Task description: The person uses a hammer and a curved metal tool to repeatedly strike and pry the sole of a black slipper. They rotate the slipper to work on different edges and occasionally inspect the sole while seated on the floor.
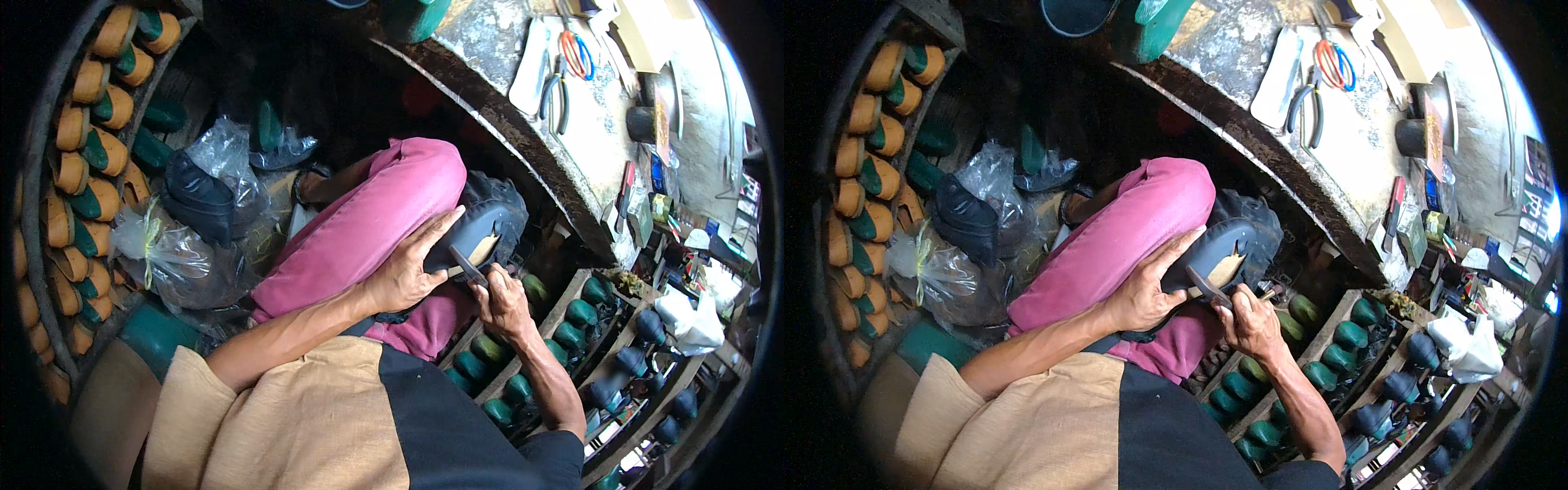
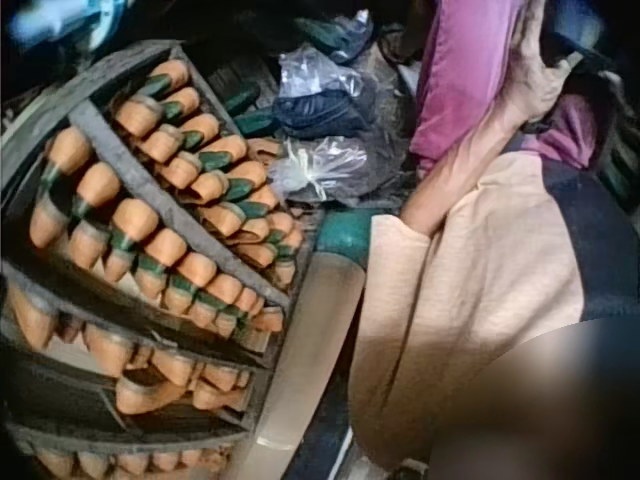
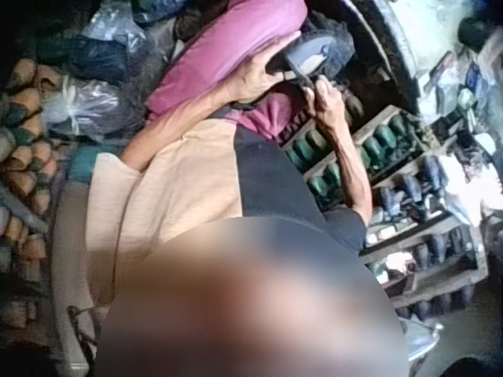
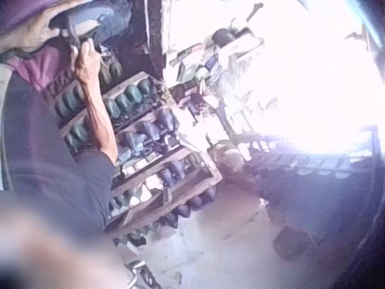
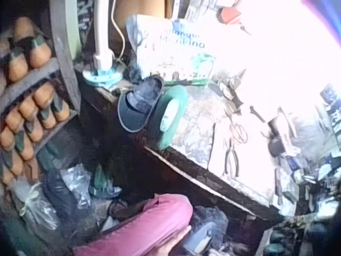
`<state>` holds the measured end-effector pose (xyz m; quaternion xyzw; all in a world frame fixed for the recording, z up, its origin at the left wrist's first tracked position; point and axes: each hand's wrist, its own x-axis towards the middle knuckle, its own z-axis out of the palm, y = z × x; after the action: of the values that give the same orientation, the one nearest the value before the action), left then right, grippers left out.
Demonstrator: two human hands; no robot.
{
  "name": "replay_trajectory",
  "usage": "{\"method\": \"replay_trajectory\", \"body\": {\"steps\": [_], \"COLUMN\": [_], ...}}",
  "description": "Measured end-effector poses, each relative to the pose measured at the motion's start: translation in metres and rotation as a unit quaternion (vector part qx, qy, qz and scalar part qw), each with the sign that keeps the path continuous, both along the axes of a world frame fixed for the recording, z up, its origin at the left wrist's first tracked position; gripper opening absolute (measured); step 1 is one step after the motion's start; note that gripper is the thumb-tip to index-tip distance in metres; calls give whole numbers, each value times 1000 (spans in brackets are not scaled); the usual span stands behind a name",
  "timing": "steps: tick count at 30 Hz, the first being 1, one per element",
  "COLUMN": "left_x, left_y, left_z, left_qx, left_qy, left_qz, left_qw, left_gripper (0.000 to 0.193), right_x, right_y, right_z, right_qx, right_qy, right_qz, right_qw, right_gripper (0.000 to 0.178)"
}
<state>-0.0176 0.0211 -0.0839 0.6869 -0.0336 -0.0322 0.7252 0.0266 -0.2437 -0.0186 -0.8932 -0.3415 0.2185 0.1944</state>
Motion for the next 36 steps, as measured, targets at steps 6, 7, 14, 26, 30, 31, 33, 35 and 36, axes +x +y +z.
{"method": "replay_trajectory", "body": {"steps": [6,7,14,26,30,31,33,35,36], "left_x": [-1,-1,-7,3,7,5,-1,-8,-7], "left_y": [-3,-4,-7,-3,1,2,5,4,5], "left_z": [-5,-7,-12,-18,-14,-12,-7,-5,-5], "left_qx": [15,14,21,22,47,36,17,36,25], "left_qy": [-44,-51,-45,-34,-41,-55,-41,-47,-35], "left_qz": [15,18,25,24,9,-4,-39,-79,-86], "left_qw": [999,998,998,999,998,998,998,995,995], "left_gripper": [89,88,78,88,88,91,95,101,101], "right_x": [-11,-13,-2,4,-4,-12,-31,-42,-43], "right_y": [33,38,67,28,24,21,14,9,8], "right_z": [38,50,85,11,10,17,30,28,20], "right_qx": [-46,-63,-115,-74,-14,-27,-50,-21,7], "right_qy": [43,56,111,-21,-52,-27,26,33,5], "right_qz": [-75,-87,-102,-31,-35,-57,-88,-108,-102], "right_qw": [995,993,982,997,998,998,995,993,995], "right_gripper": [33,37,42,35,33,33,33,31,31]}}
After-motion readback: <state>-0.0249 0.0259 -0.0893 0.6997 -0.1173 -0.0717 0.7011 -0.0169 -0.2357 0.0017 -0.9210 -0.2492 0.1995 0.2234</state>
